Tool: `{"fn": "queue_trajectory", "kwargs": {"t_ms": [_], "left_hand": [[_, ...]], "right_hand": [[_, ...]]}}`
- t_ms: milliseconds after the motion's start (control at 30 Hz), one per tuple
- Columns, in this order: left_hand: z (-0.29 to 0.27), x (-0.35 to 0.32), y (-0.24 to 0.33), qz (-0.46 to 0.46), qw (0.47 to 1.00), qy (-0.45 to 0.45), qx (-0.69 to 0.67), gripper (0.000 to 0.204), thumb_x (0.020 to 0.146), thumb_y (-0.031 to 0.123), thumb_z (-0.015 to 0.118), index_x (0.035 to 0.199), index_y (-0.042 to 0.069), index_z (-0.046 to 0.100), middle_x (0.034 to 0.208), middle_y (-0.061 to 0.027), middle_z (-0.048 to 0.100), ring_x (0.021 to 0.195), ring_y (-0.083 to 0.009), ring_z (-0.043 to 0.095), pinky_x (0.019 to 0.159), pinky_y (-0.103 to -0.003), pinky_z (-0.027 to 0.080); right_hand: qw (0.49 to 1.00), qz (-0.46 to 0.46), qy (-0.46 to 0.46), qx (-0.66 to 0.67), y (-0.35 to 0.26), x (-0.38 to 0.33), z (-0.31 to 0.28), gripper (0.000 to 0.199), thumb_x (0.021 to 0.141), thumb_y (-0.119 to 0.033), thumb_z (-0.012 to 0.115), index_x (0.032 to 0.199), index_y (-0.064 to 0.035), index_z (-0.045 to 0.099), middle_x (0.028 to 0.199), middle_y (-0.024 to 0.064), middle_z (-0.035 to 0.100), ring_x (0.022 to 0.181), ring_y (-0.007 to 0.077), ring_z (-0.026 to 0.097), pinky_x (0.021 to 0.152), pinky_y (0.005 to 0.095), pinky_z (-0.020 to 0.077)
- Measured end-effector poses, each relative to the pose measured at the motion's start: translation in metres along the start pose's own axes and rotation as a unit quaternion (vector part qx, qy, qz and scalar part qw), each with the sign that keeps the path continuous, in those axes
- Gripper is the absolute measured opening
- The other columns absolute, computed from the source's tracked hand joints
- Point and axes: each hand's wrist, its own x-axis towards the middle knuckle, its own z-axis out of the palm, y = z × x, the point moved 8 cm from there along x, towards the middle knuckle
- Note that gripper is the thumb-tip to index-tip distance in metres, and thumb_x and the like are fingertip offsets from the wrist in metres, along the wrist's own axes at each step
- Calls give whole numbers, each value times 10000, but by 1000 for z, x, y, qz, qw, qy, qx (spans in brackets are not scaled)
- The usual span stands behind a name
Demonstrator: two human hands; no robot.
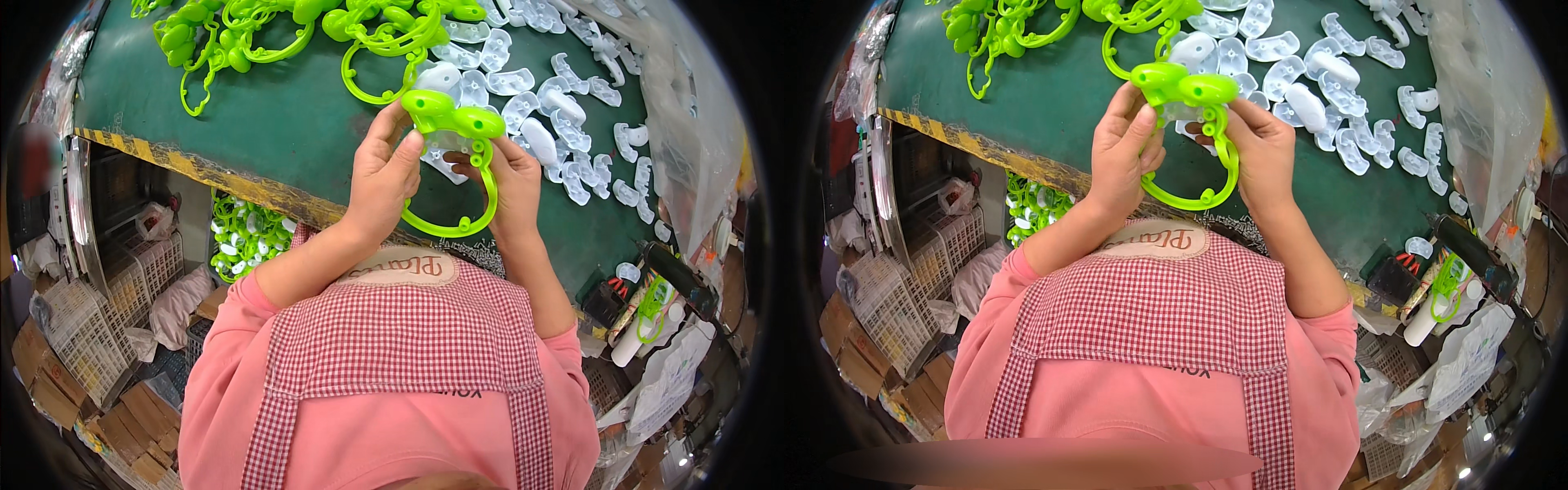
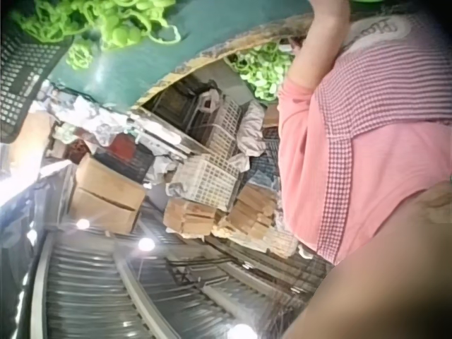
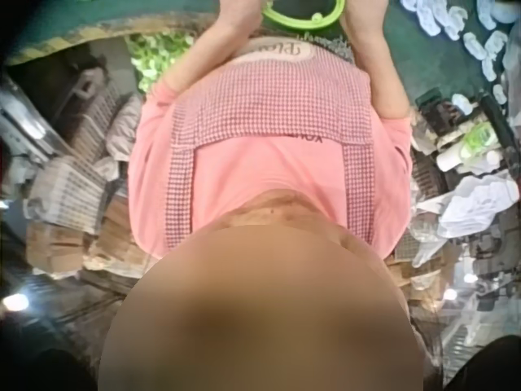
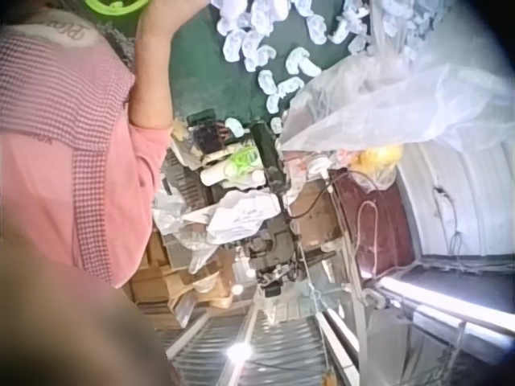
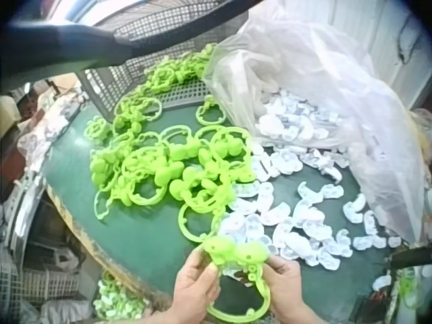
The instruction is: The person assembles green and white pacifiers by inserting the white silicone nipple into the green plastic frame and using a handheld rotary tool to smooth or trim the edges. The person handles multiple pacifier frames and nipples, placing finished units aside.
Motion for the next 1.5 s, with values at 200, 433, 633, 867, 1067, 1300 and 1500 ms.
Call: {"fn": "queue_trajectory", "kwargs": {"t_ms": [200,433,633,867,1067,1300,1500], "left_hand": [[-11,-6,-1,33,992,4,118,411,966,188,555,1329,15,466,1128,-45,604,563,-19,425,498,-183,352],[-39,-40,-24,-176,980,-70,64,380,969,226,557,1298,41,511,942,-32,653,529,-7,421,468,-169,341],[-78,-43,-25,-196,980,38,-18,379,982,235,541,1324,82,481,955,-20,659,459,-5,313,412,-170,266],[-66,-41,-33,-208,978,24,-6,347,978,210,546,1291,76,480,972,37,599,480,-22,303,414,-181,284],[-54,-37,-48,-235,972,-10,4,375,975,213,555,1321,88,478,919,62,566,479,-22,297,412,-184,275],[-24,-36,-54,-261,964,1,42,423,964,257,581,1323,64,470,634,97,349,471,-8,272,439,-193,259],[-9,-32,-61,-282,958,-25,42,432,964,252,580,1324,45,461,637,94,348,472,-12,267,444,-207,243]], "right_hand": [[996,-19,-44,-74,-4,-14,3,301,894,-67,648,1162,69,625,1001,135,697,897,212,689,812,311,547],[947,-45,-96,-305,6,-29,7,217,815,-23,709,1030,2,707,905,72,720,765,151,674,688,273,523],[625,-388,-118,-667,-11,-30,24,321,707,-88,769,1019,-64,698,972,90,687,842,267,645,759,370,522],[940,-102,-5,-325,6,-18,-33,332,872,-47,651,1196,9,611,1012,117,692,794,134,655,657,258,526],[978,-20,50,-199,4,-44,-80,384,887,-40,642,1257,31,569,1001,105,687,819,118,644,718,242,515],[797,-183,157,-555,-36,-70,-100,270,852,10,628,1119,-10,663,988,82,701,909,168,642,833,292,493],[600,-273,-158,-736,-43,-63,-50,340,742,25,603,1053,-95,675,1161,39,628,1034,276,598,816,358,507]]}}
